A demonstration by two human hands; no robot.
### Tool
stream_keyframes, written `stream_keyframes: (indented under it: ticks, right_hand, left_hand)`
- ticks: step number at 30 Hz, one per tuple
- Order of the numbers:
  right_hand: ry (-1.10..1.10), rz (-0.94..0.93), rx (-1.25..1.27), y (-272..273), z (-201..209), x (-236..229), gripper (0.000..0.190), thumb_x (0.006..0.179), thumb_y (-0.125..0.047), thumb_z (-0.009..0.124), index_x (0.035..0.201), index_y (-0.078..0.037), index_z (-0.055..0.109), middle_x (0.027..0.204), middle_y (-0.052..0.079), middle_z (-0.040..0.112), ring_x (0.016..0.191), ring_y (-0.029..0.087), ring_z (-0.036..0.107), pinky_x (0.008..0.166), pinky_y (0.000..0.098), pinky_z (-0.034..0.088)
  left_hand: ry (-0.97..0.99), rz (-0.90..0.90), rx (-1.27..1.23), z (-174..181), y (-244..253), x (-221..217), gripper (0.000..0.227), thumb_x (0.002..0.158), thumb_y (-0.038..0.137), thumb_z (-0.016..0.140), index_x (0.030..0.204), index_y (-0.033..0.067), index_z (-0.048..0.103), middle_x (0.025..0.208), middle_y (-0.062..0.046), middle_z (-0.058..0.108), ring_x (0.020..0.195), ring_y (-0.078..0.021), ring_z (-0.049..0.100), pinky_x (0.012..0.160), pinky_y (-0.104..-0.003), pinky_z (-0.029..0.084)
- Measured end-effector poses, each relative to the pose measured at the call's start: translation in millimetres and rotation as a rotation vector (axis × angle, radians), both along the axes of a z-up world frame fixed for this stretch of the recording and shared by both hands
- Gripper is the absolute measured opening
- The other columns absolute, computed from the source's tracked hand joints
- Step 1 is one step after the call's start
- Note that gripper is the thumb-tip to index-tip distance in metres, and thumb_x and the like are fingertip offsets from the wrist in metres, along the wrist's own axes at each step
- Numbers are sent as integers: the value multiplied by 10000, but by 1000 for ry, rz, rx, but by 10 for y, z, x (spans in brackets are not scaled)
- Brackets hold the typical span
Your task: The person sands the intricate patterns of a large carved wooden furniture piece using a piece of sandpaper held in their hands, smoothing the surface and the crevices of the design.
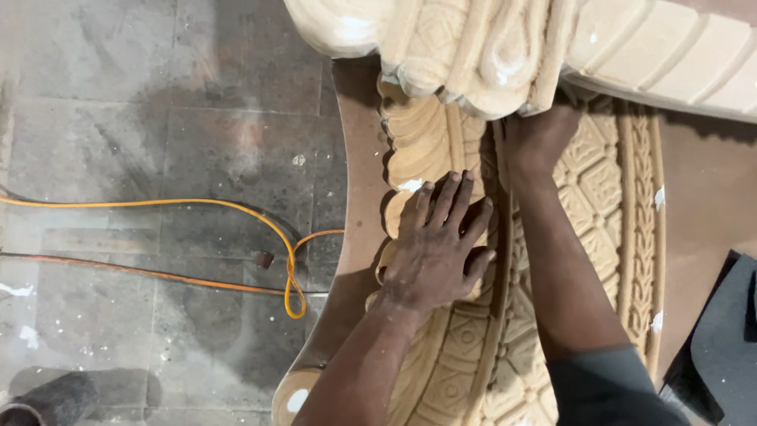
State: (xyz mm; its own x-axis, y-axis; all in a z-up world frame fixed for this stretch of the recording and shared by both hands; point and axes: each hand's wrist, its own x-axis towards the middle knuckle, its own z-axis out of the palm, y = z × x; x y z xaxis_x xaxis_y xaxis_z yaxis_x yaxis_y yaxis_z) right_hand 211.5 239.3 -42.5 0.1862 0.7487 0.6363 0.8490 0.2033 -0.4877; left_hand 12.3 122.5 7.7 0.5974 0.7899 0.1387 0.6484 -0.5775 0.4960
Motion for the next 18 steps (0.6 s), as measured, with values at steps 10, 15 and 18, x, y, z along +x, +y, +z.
stream_keyframes:
  ticks: [10,15,18]
  right_hand:
    - [719,235,-72,226,-135,-10,402,1020,-121,759,1292,117,583,1280,121,688,1122,128,681,954,319,600]
    - [203,-79,-319,-14,40,126,322,1040,-171,590,1269,55,609,1224,126,701,1102,159,666,978,319,553]
    - [333,-24,-472,86,0,203,355,1010,-165,724,1279,54,648,1256,147,709,1122,185,684,1017,354,602]
  left_hand:
    - [51,14,14,-149,-36,-5,659,976,496,489,1520,125,470,1675,-226,263,1577,-373,199,1281,-567,151]
    - [125,-8,-21,-167,-18,67,695,954,531,444,1529,141,412,1652,-214,223,1544,-370,159,1242,-594,111]
    - [82,3,5,-164,-37,33,688,971,534,449,1535,141,424,1670,-213,234,1567,-363,170,1272,-581,135]
